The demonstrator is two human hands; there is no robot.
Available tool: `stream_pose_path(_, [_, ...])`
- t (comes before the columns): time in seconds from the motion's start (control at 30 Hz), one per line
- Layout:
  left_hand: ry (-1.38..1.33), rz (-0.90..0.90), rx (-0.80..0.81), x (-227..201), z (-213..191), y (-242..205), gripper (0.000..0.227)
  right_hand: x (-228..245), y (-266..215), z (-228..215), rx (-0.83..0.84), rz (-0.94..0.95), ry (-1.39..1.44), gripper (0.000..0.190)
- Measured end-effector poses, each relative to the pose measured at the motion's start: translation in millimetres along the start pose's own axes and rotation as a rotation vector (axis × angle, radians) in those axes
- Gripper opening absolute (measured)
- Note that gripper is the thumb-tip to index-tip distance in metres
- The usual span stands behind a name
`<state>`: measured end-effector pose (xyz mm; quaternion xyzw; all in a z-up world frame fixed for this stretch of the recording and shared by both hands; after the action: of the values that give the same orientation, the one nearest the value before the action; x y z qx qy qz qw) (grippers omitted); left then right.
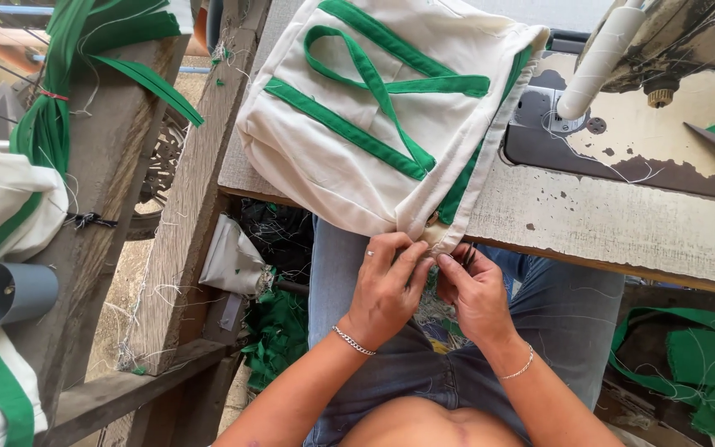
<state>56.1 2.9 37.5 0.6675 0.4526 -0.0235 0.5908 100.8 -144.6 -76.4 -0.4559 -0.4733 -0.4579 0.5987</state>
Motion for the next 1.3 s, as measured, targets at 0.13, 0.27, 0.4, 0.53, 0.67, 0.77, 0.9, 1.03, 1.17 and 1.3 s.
stream_pose_path(0.13, [-0.039, -0.068, 0.041, 6.2, 4.3, 0.9, 0.007, -5.0, 2.0, -2.9, 0.027, -0.015, 0.089, 0.009])
stream_pose_path(0.27, [-0.091, -0.181, 0.137, 8.3, 5.5, 7.8, 0.003, 1.6, 0.2, 1.4, 0.043, 0.021, 0.076, 0.010])
stream_pose_path(0.4, [-0.253, -0.317, 0.166, 6.8, 0.7, 8.7, 0.006, 27.2, -3.7, -2.8, 0.010, 0.073, -0.332, 0.016])
stream_pose_path(0.53, [-0.357, -0.420, 0.199, 14.7, 4.0, 0.7, 0.008, 77.2, -20.9, 2.0, -0.105, -0.456, -0.929, 0.030])
stream_pose_path(0.67, [-0.332, -0.408, 0.206, 11.9, 5.0, 0.2, 0.010, 87.8, -33.9, 14.7, -0.091, -0.668, -1.170, 0.029])
stream_pose_path(0.77, [-0.321, -0.392, 0.211, 7.9, 5.0, 2.7, 0.009, 79.7, -29.7, 14.8, -0.073, -0.692, -1.177, 0.027])
stream_pose_path(0.9, [-0.299, -0.363, 0.227, 10.3, 8.0, -2.6, 0.007, 68.0, -26.3, 14.9, -0.012, -0.664, -1.226, 0.023])
stream_pose_path(1.03, [-0.238, -0.303, 0.250, 14.3, 12.0, -10.3, 0.006, 57.1, -26.3, 10.0, 0.039, -0.615, -1.270, 0.020])
stream_pose_path(1.17, [-0.208, -0.268, 0.273, 13.8, 14.8, -15.6, 0.005, 63.2, -28.9, 7.1, 0.017, -0.556, -1.219, 0.019])
stream_pose_path(1.3, [-0.222, -0.253, 0.271, 10.2, 13.6, -13.0, 0.005, 62.7, -24.8, 7.6, 0.013, -0.574, -1.197, 0.020])
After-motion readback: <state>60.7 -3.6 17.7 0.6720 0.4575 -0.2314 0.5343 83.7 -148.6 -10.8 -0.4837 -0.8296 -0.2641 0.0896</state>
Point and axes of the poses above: each hand's wrist, its own y-axis towards the middle knuckle, its own z-axis out of the palm, x = y × z, the point moved 6 cm from there along y, towards the middle knuckle, and after that the axes turned 8 degrees about -y, right-handed, at the moved point
